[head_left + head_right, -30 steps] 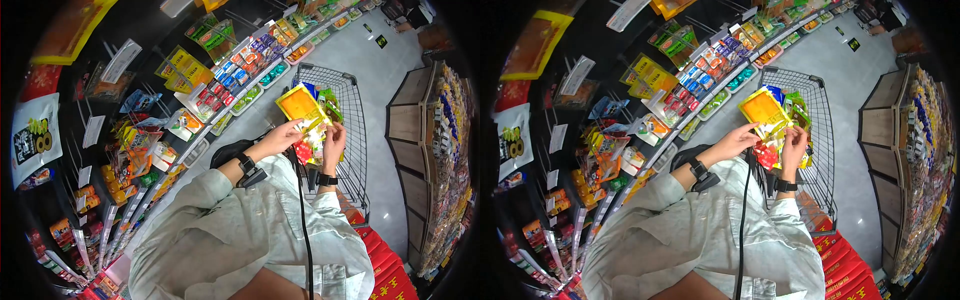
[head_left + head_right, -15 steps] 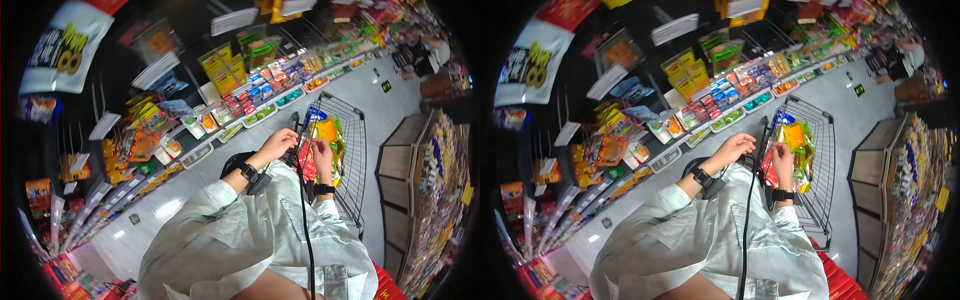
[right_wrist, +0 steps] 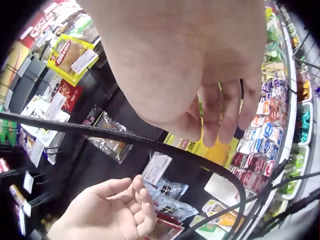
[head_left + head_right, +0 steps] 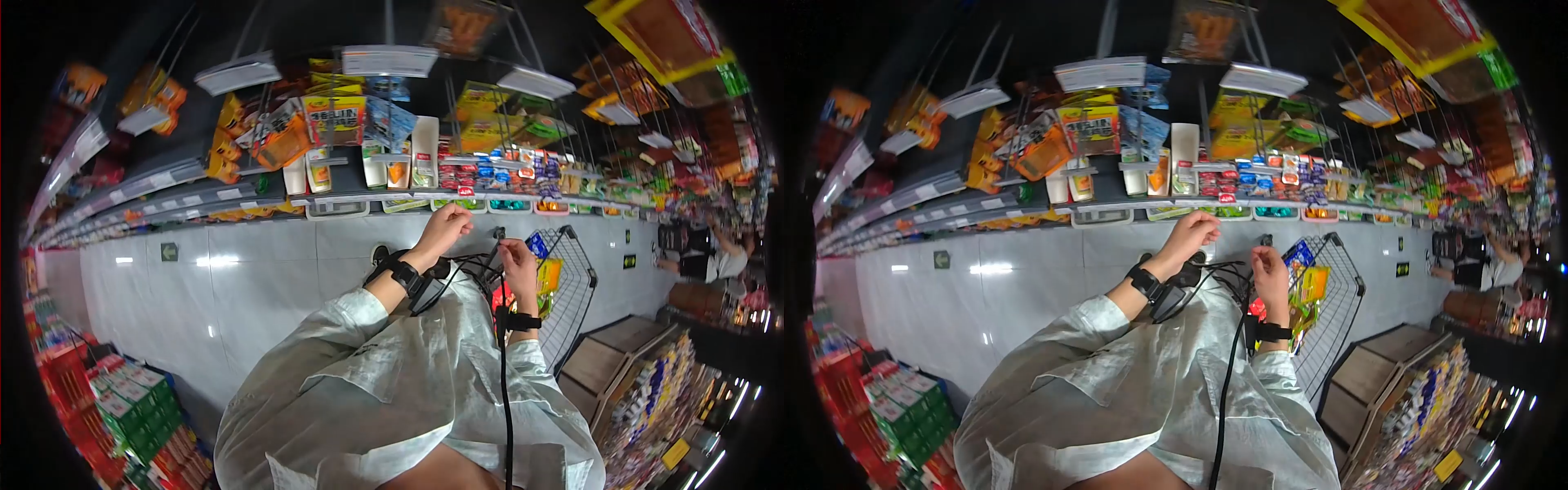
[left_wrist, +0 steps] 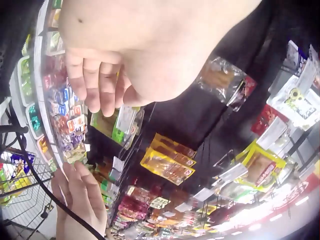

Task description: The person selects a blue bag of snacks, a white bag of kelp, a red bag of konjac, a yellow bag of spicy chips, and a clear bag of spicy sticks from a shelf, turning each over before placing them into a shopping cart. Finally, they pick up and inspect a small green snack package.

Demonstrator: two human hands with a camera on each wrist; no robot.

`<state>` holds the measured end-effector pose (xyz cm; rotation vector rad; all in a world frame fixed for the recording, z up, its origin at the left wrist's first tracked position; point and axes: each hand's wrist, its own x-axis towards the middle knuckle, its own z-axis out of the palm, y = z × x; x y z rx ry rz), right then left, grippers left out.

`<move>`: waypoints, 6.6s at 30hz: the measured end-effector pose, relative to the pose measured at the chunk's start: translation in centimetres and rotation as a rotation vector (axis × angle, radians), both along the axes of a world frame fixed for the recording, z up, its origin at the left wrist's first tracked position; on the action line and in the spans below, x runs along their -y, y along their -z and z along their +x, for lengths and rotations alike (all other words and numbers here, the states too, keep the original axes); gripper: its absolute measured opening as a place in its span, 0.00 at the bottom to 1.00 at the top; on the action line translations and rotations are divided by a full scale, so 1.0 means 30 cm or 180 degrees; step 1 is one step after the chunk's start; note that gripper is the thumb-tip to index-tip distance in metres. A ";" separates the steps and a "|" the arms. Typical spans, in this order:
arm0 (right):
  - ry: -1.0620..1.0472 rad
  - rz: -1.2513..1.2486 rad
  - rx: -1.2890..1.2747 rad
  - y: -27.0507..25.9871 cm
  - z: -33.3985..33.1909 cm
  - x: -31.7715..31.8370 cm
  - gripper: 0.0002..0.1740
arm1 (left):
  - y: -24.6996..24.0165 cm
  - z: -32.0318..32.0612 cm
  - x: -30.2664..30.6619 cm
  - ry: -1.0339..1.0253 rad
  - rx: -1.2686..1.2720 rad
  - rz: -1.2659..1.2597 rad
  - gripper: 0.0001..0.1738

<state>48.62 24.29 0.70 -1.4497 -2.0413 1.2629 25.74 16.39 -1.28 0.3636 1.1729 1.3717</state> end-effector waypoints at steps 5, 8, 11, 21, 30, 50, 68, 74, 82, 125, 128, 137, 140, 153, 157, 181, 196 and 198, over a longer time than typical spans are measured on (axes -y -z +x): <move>-0.0604 -0.0086 -0.0112 0.026 -0.179 -0.071 0.08 | 0.000 -0.114 0.058 -0.0594 0.0061 -0.0075 0.10; -0.0966 -0.0125 -0.0183 0.040 -0.301 -0.119 0.09 | 0.025 -0.175 0.084 -0.0943 0.0047 -0.0198 0.10; -0.1335 -0.0188 -0.0381 0.032 -0.431 -0.156 0.09 | 0.020 -0.237 0.101 -0.1257 -0.0007 -0.0332 0.10; -0.2594 -0.0490 -0.0619 -0.081 -0.801 -0.225 0.13 | 0.054 -0.453 0.178 -0.2194 -0.0383 -0.0768 0.13; -0.3070 -0.0669 -0.0287 -0.090 -0.913 -0.199 0.15 | 0.124 -0.556 0.317 -0.2811 -0.0156 -0.0983 0.12; -0.2417 -0.0247 -0.0378 -0.232 -1.192 0.081 0.13 | 0.057 -0.997 0.405 -0.1538 -0.1173 -0.0439 0.14; -0.2967 0.0815 0.1051 0.011 -1.612 -0.265 0.28 | 0.196 -1.259 0.028 -0.0585 -0.2696 -0.0857 0.38; -0.2825 0.0871 0.0976 0.071 -1.611 -0.268 0.31 | 0.225 -1.252 0.004 -0.0664 -0.3222 -0.0885 0.30; -0.2827 0.0590 0.1174 -0.037 -1.579 -0.241 0.33 | 0.192 -1.210 0.002 -0.0624 -0.3343 -0.1196 0.27; -0.0546 -0.0602 0.1106 0.115 -1.249 0.201 0.46 | 0.152 -0.969 0.458 0.0011 -0.0424 -0.0635 0.48; -0.0285 -0.0889 0.0957 0.202 -1.154 0.253 0.47 | 0.167 -0.941 0.474 0.0044 -0.0236 -0.0485 0.50; -0.0194 -0.0839 0.1091 0.162 -0.866 0.477 0.36 | 0.167 -0.792 0.553 0.0785 -0.0168 -0.0585 0.41; 0.0086 -0.0851 0.0986 0.058 -0.783 0.533 0.36 | 0.164 -0.707 0.529 0.1031 -0.0251 -0.0499 0.38; 0.2068 0.0361 -0.0209 -0.097 0.018 0.576 0.20 | -0.124 0.088 0.195 0.2334 -0.0924 0.0869 0.20; 0.2665 0.1153 0.0016 -0.205 0.249 0.654 0.17 | -0.155 0.413 0.164 0.2923 -0.0586 0.1315 0.21; 0.1079 0.0031 -0.0626 -0.025 0.059 0.395 0.11 | -0.039 -0.117 0.252 0.1355 -0.0944 -0.0058 0.19; -0.1010 0.0146 -0.0629 -0.099 -1.023 0.353 0.10 | -0.005 -0.905 0.576 -0.0512 -0.0732 -0.0171 0.15; -0.1311 0.0180 -0.0571 -0.116 -1.133 0.362 0.10 | -0.002 -0.975 0.622 -0.0752 -0.0724 -0.0136 0.14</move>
